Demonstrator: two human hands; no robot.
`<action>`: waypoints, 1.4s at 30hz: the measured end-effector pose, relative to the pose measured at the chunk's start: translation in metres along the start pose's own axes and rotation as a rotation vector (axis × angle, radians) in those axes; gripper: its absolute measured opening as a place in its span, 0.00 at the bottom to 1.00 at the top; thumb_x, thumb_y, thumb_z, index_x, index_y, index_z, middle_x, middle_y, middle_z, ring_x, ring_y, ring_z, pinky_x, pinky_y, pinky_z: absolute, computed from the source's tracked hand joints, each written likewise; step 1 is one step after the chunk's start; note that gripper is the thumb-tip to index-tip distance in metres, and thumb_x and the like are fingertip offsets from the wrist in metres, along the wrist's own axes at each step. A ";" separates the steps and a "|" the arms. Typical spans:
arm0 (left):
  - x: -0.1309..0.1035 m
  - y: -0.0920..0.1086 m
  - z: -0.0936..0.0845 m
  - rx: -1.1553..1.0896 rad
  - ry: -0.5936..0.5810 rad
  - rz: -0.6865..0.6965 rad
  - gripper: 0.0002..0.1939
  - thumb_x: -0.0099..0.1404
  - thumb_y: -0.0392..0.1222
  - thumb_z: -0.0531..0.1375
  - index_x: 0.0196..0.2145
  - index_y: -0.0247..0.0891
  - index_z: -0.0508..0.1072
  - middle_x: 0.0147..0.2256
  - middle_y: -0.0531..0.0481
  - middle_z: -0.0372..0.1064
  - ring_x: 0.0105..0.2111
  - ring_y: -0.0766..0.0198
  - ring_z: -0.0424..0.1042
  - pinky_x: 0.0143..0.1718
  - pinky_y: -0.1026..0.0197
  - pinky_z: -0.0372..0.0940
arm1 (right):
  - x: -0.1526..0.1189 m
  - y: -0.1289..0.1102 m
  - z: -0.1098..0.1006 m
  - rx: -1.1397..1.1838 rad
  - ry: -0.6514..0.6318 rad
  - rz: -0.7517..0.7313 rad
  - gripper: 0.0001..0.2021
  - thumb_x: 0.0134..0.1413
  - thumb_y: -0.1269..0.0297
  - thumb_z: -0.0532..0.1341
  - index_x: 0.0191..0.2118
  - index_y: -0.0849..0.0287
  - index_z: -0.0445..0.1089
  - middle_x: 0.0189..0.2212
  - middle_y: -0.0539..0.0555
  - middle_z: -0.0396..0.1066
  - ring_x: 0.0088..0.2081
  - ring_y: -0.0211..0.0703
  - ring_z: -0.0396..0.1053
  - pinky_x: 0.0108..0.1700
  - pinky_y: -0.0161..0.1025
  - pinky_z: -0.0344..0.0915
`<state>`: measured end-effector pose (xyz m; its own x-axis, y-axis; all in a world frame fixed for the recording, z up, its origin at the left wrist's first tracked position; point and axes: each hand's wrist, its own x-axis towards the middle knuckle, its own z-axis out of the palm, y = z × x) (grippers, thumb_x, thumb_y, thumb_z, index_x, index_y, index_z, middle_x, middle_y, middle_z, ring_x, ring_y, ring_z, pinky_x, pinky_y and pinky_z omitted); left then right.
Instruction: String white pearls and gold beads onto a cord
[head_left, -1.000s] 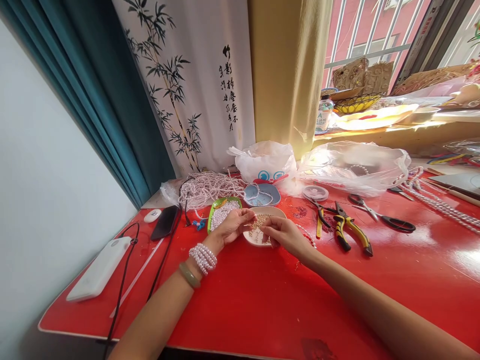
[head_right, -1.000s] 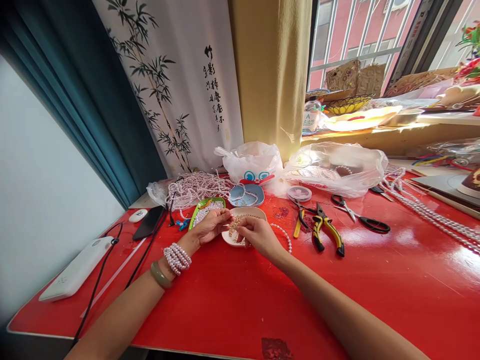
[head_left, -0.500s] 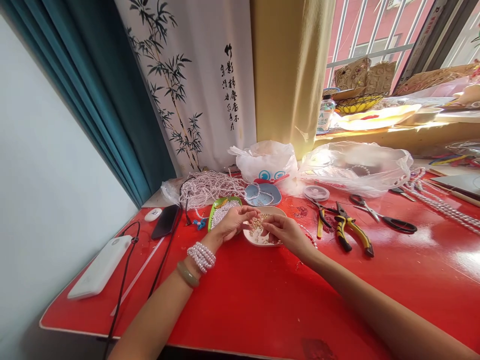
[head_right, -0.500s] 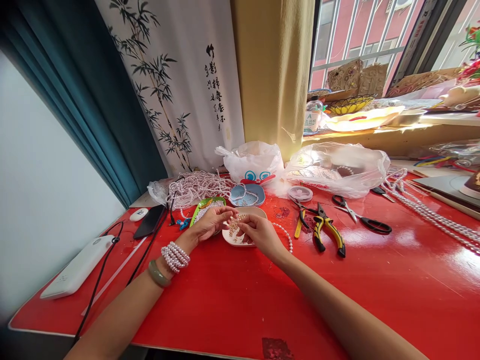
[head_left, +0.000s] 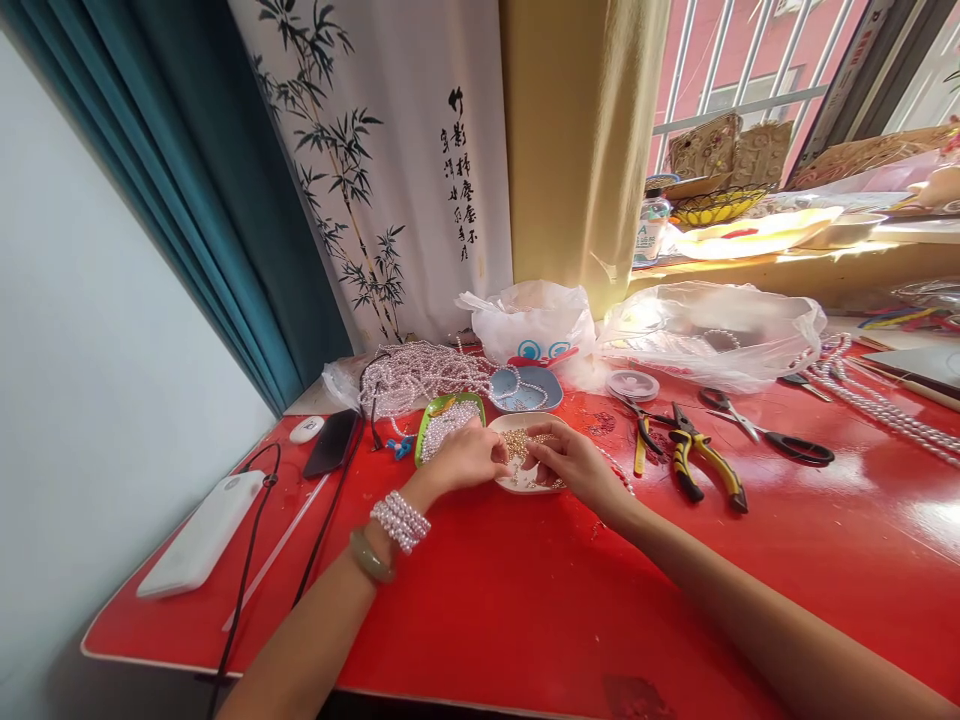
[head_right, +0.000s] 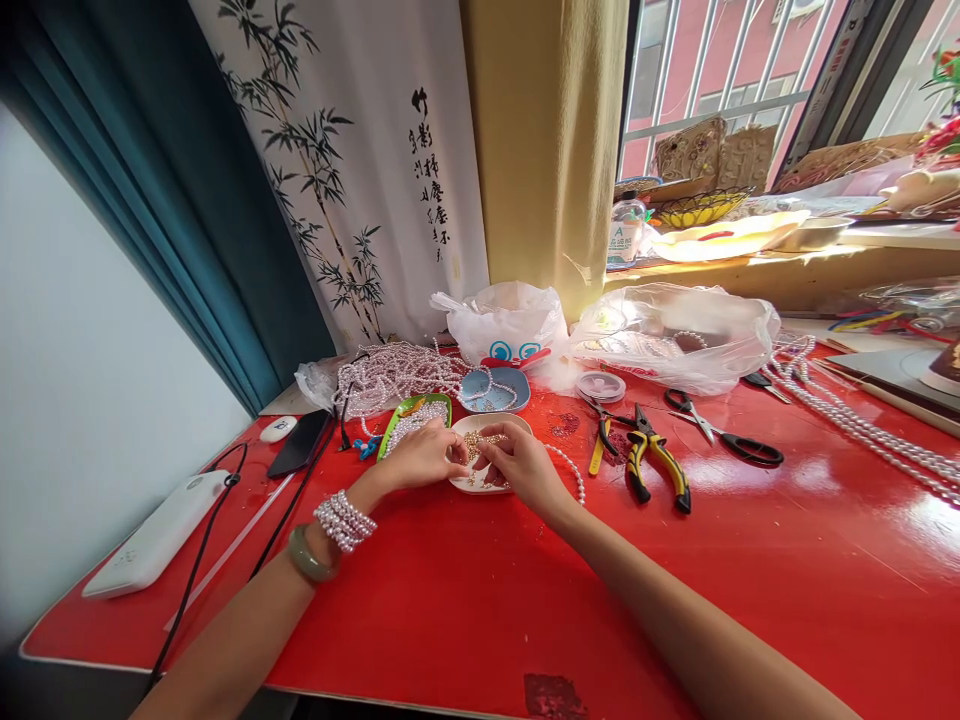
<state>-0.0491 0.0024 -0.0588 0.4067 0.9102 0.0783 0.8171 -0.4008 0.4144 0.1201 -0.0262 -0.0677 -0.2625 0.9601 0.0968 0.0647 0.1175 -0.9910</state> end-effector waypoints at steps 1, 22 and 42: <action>-0.001 0.001 0.000 -0.011 -0.025 -0.007 0.09 0.42 0.44 0.63 0.25 0.41 0.73 0.28 0.49 0.64 0.31 0.60 0.63 0.29 0.64 0.53 | 0.000 0.000 0.000 -0.004 0.004 0.001 0.13 0.45 0.56 0.55 0.34 0.59 0.57 0.19 0.46 0.66 0.16 0.31 0.61 0.19 0.31 0.57; 0.013 -0.001 0.004 -0.631 0.088 -0.065 0.06 0.48 0.39 0.59 0.25 0.33 0.70 0.25 0.50 0.66 0.25 0.68 0.62 0.27 0.65 0.55 | -0.004 -0.007 0.000 -0.052 0.019 0.027 0.10 0.46 0.59 0.54 0.31 0.60 0.60 0.20 0.49 0.67 0.18 0.31 0.61 0.20 0.30 0.57; 0.011 -0.002 0.010 -1.368 -0.080 -0.187 0.12 0.44 0.36 0.65 0.29 0.33 0.71 0.28 0.52 0.63 0.25 0.74 0.62 0.23 0.71 0.53 | -0.008 -0.004 0.003 -0.086 -0.077 -0.023 0.09 0.50 0.60 0.52 0.29 0.61 0.61 0.18 0.48 0.66 0.17 0.30 0.61 0.19 0.28 0.57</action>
<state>-0.0428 0.0119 -0.0676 0.3969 0.9114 -0.1091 -0.1664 0.1883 0.9679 0.1188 -0.0352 -0.0650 -0.3376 0.9350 0.1085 0.1396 0.1638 -0.9766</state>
